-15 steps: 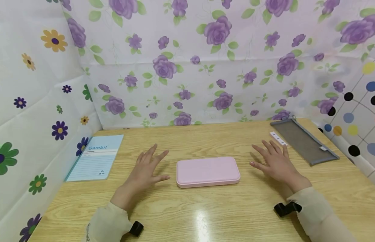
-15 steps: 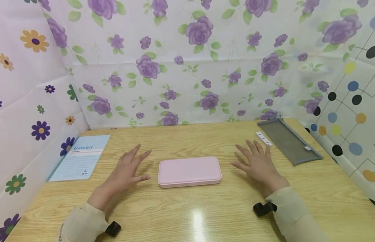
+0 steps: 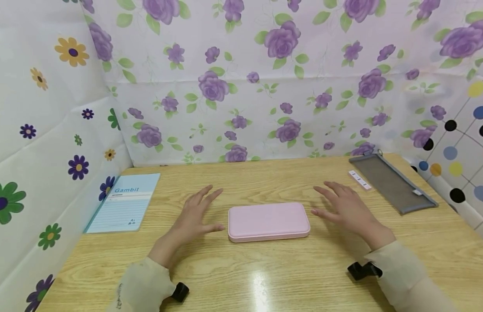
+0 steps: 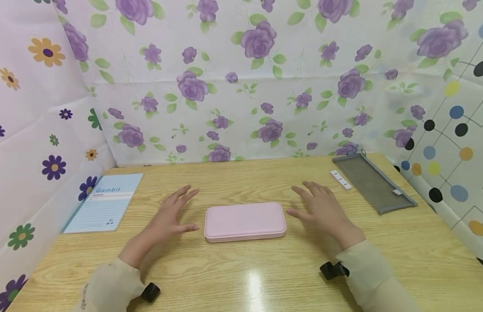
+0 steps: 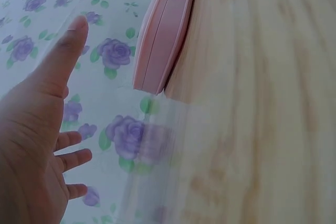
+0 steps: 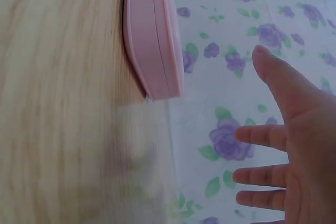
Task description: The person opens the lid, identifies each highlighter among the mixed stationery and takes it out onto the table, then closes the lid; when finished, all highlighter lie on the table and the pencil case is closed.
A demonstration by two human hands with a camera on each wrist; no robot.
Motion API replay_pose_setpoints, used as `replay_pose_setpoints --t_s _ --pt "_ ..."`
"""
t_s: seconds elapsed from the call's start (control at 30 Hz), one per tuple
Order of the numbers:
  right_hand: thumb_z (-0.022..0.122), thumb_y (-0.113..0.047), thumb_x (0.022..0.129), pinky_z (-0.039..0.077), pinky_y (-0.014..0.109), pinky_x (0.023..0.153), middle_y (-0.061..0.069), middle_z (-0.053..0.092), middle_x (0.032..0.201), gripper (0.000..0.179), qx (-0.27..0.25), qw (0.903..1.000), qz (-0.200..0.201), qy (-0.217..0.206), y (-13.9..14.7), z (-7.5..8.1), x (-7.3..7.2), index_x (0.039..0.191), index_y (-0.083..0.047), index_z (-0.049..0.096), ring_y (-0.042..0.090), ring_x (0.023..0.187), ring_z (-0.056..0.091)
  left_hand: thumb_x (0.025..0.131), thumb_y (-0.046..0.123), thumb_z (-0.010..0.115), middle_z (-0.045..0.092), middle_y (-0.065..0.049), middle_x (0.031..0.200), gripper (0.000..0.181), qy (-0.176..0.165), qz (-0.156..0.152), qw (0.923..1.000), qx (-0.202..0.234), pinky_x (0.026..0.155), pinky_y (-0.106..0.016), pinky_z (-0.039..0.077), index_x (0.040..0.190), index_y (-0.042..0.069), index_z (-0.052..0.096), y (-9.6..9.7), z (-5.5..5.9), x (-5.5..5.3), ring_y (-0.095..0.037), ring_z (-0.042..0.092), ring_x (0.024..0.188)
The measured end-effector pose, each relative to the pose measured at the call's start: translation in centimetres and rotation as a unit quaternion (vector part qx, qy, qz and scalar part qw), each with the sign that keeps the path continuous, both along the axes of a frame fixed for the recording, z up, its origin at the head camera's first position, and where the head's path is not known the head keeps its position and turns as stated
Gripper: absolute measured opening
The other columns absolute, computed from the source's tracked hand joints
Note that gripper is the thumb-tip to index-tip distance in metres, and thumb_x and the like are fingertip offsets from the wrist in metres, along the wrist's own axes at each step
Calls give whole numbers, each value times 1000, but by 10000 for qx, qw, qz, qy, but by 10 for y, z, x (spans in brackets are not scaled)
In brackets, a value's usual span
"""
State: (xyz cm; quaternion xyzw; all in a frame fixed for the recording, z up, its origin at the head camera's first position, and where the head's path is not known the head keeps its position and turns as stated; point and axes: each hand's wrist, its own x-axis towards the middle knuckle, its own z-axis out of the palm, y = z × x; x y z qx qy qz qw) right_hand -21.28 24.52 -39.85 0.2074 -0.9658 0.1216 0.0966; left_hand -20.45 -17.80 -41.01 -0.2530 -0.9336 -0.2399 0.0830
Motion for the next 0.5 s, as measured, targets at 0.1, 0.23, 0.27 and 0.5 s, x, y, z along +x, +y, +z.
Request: replay_pose_setpoints --t_s 0.1,0.23,0.27,0.5 --pt "62 -52 89 35 65 104 23 45 142 66 -131 9998 163 74 -7 1 1 142 -15 47 46 128 44 72 49 79 28 -16 156 96 -31 -75 10000 53 108 -71 26 151 26 30 5 1 -1 -43 30 141" --pt "65 -49 87 41 62 101 20 49 139 64 -314 9986 413 41 -18 1 2 140 -14 50 43 125 48 70 50 80 32 -16 154 99 -161 -218 9995 130 107 -71 28 151 28 29 12 1 -3 -41 34 139" --pt "65 -48 87 42 62 100 20 49 138 65 -343 9983 469 16 -21 1 3 139 -14 50 42 125 49 69 50 80 34 -16 153 99 -185 -266 9994 146 107 -70 28 151 28 30 13 0 -3 -40 35 138" --pt "68 -49 85 47 56 98 17 52 135 66 -418 9966 710 -58 -40 -1 3 137 -11 53 38 122 51 66 50 81 40 -11 148 98 -331 -436 9984 120 107 -66 31 149 31 34 24 -3 -6 -33 43 132"
